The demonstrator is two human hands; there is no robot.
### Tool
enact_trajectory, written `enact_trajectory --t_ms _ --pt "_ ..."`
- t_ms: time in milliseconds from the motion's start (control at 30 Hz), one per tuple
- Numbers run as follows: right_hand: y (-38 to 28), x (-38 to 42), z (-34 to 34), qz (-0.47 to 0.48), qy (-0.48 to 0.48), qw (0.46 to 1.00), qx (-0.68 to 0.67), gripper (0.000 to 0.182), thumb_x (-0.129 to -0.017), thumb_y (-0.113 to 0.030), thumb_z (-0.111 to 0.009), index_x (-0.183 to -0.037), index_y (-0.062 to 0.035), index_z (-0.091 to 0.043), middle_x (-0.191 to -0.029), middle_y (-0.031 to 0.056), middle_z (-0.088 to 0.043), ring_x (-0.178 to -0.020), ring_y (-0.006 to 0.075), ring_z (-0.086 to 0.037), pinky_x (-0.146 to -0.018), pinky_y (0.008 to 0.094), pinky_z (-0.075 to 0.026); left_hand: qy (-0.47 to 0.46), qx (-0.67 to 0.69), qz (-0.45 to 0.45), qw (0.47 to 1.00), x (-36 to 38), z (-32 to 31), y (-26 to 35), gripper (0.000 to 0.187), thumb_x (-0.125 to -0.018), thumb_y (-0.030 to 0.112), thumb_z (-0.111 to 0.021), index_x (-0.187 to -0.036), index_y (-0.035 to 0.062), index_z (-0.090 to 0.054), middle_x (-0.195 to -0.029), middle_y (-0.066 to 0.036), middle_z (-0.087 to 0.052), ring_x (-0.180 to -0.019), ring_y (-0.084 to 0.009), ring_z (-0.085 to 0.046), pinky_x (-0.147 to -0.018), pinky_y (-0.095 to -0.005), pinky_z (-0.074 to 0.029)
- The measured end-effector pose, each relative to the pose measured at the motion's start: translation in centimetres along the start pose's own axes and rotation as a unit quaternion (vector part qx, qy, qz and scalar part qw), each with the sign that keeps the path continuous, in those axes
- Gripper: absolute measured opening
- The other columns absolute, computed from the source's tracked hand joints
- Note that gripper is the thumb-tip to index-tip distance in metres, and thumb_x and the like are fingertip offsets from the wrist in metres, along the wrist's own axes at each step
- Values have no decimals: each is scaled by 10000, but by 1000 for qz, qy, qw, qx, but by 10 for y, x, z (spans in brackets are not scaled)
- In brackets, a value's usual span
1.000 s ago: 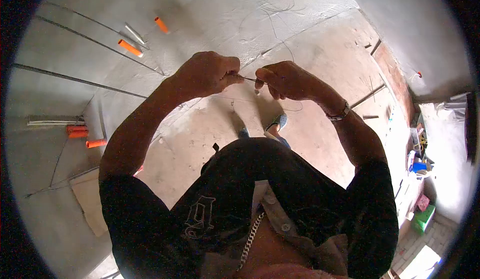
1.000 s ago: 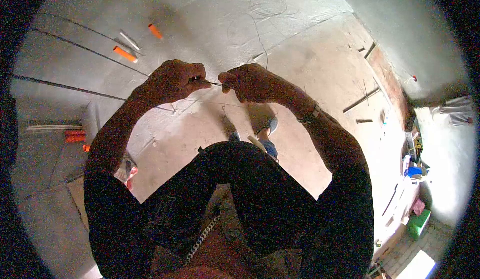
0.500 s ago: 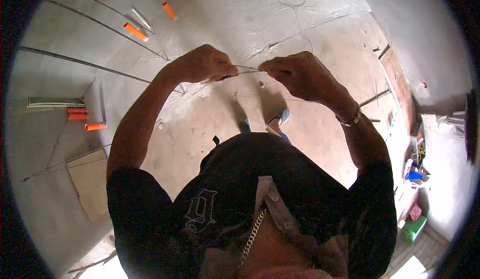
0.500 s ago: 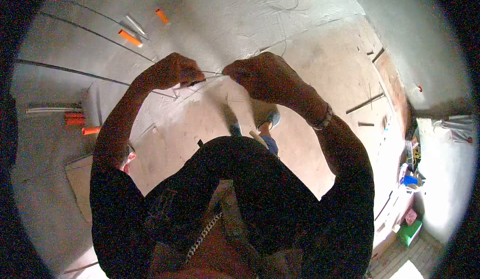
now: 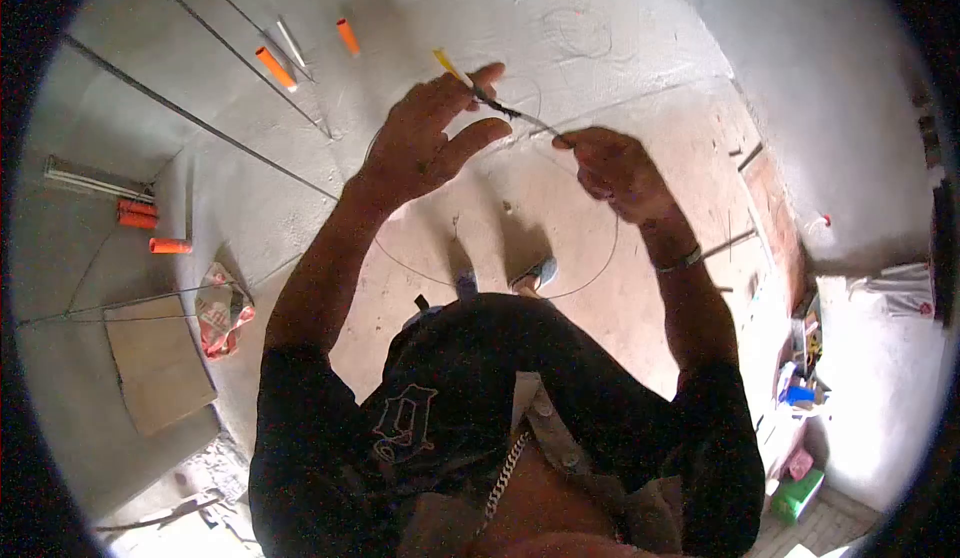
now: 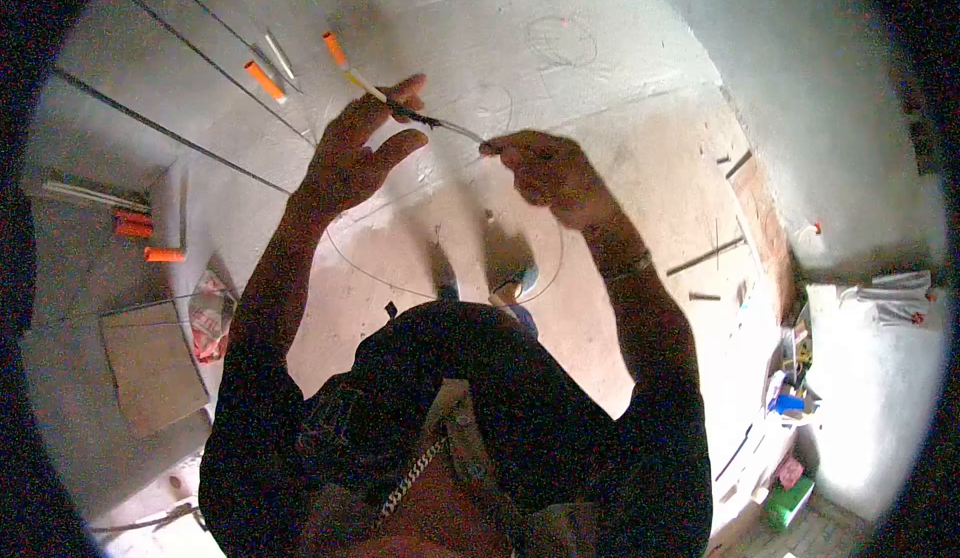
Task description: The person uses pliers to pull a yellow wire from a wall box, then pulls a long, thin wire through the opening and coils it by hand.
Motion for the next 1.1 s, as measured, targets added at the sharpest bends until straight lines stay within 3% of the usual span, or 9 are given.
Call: enact_trajectory --t_ms 200,300,367,433,600,733,800,867,1100 --pt "-6 4 -20 -92 56 989 100 243 -871 -193 -498 -1060 -75 -597 -689 2 -530 -474 50 -407 -434 208 -355 -33 217 204 954 -5 -6 -22 244 -870 235 -516 -988 42 -609 -828 -71 -623 -695 -125 -570 -666 -275 -479" --pt "-16 11 -39 78 67 909 404 259 -849 -124 -499 -1096 -112 -576 -707 136 -583 -480 175 -526 -493 306 -442 -67 215 281 933 12 5 -42 258 -870 275 -512 -943 52 -617 -740 -66 -618 -507 -107 -521 -547 -256 -467" --pt "-21 16 -48 76 64 888 449 272 -832 -101 -519 -1090 -57 -593 -655 27 -567 -508 49 -421 -476 221 -390 72 115 5 991 23 -8 -60 310 -866 340 -509 -875 60 -642 -619 -53 -587 -446 -106 -478 -508 -248 -437" --pt "-29 23 -64 172 38 836 520 264 -820 -113 -529 -1064 -38 -596 -769 162 -627 -525 105 -487 -542 259 -432 -15 252 166 953 34 -7 -60 326 -841 353 -525 -784 62 -660 -565 -22 -558 -413 -119 -433 -429 -278 -401" --pt "-20 33 -94 238 -26 822 516 252 -815 -107 -537 -1047 -32 -602 -822 167 -633 -617 163 -585 -597 280 -463 -154 226 417 867 81 -2 -59 385 -753 430 -619 -664 56 -640 -490 -20 -485 -384 -107 -373 -376 -287 -358" --pt "-21 33 -103 210 -8 844 494 219 -823 -101 -530 -1019 -39 -606 -876 162 -632 -718 230 -617 -651 310 -478 1 201 370 907 103 7 -46 373 -678 413 -714 -675 52 -623 -564 -54 -546 -483 -103 -506 -485 -259 -435" --pt "-20 28 -104 171 -1 849 500 196 -831 -106 -530 -1003 -55 -610 -907 157 -627 -754 280 -623 -666 336 -484 224 71 238 942 108 13 -49 328 -692 336 -728 -699 36 -596 -662 -70 -563 -588 -125 -546 -556 -275 -453" --pt "-19 22 -104 212 3 865 456 210 -813 -101 -541 -985 -11 -619 -843 148 -642 -683 168 -605 -637 279 -467 241 79 205 945 115 4 -48 294 -715 300 -712 -740 31 -595 -699 -78 -560 -612 -146 -553 -571 -281 -455" --pt "-18 -6 -100 205 -6 876 437 182 -802 -115 -569 -938 -15 -638 -816 130 -647 -657 148 -584 -624 265 -457 147 14 72 987 150 16 -32 231 -794 243 -630 -911 45 -610 -755 -101 -553 -745 -236 -559 -627 -326 -451"
Point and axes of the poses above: each hand's wrist, its own x-axis away from the middle knuckle, its own z-axis out of the back of the hand, y = z × x, the point moved 4 cm from there along -x, towards the middle knuckle
